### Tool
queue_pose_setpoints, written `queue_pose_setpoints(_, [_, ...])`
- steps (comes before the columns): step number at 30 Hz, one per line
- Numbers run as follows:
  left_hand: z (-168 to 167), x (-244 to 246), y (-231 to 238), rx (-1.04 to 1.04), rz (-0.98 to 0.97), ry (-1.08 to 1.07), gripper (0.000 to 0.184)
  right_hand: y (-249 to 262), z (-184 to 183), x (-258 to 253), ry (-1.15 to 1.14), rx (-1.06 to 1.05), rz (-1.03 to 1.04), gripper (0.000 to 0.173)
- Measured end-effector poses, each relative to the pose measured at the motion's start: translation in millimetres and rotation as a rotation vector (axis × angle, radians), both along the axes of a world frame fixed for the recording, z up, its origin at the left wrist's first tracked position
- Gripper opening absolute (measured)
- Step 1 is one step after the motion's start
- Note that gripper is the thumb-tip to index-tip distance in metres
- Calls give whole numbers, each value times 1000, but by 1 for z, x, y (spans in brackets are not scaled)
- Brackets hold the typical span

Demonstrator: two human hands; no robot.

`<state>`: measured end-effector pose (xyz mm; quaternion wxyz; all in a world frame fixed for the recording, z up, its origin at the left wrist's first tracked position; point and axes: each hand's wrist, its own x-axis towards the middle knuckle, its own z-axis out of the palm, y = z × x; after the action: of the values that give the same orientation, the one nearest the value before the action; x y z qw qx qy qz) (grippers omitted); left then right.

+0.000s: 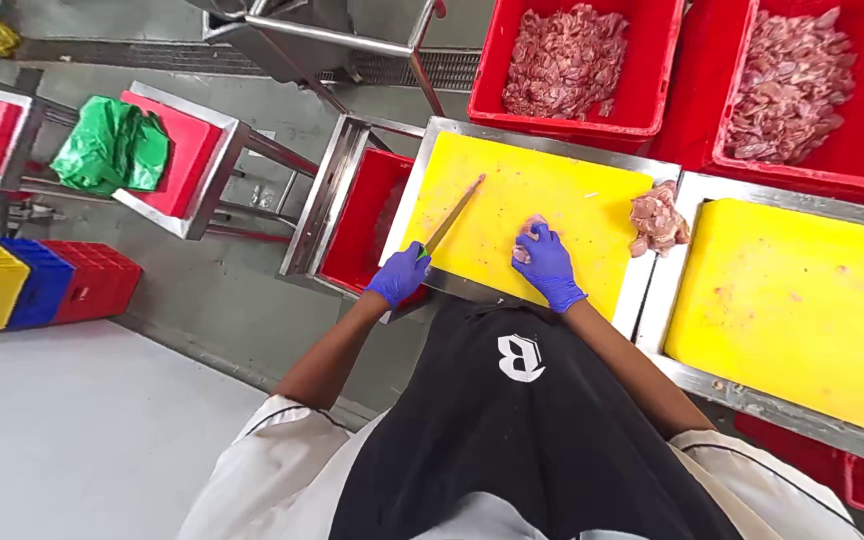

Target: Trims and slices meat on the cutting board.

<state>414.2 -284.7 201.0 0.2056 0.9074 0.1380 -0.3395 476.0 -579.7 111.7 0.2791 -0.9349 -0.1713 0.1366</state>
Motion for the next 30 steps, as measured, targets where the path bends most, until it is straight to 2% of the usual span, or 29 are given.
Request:
queue_pose_setpoints(2, [7, -5, 2, -40, 6, -71, 45, -16, 2, 1, 33, 209, -74, 29])
queue_pose_setpoints(4, [4, -8, 2, -100, 10, -181, 44, -35, 0, -7, -3, 511, -249, 25])
queue_pose_setpoints(7, [-3, -2, 8, -96, -32, -84, 44, -55, 13, -23, -1, 796, -467, 25])
queue_pose_setpoints(9, [-3, 6, 9, -115, -83, -67, 44, -55, 28, -22, -54, 889, -461, 25])
queue_pose_setpoints(11, [-2, 15, 1, -162, -122, -100, 44, -42, 46, -14, -147, 938, -323, 20])
queue_pose_setpoints(13, [-9, 26, -7, -140, -99, -90, 42, -21, 57, 0, -191, 892, -107, 20])
queue_pose_setpoints(14, [-15, 32, -7, -116, -55, -87, 42, -10, 53, 11, -191, 793, -11, 25])
queue_pose_setpoints(16, [-24, 42, -5, -85, 42, -132, 39, 8, 26, 33, -128, 447, 135, 38])
queue_pose_setpoints(18, [-20, 46, -8, -110, 89, -190, 35, 17, -11, 40, -110, 216, 173, 36])
queue_pose_setpoints(21, [-4, 48, -25, -196, 56, -249, 32, 26, -35, 28, -291, 278, 33, 27])
queue_pose_setpoints(25, [-17, 55, -50, -216, -55, -229, 37, 33, -42, 20, -445, 339, -86, 29])
queue_pose_setpoints(27, [-27, 60, -55, -168, -99, -157, 39, 35, -41, 21, -471, 332, -106, 29])
queue_pose_setpoints(30, [-20, 62, -61, -164, -116, -191, 38, 36, -38, 25, -449, 309, -108, 28])
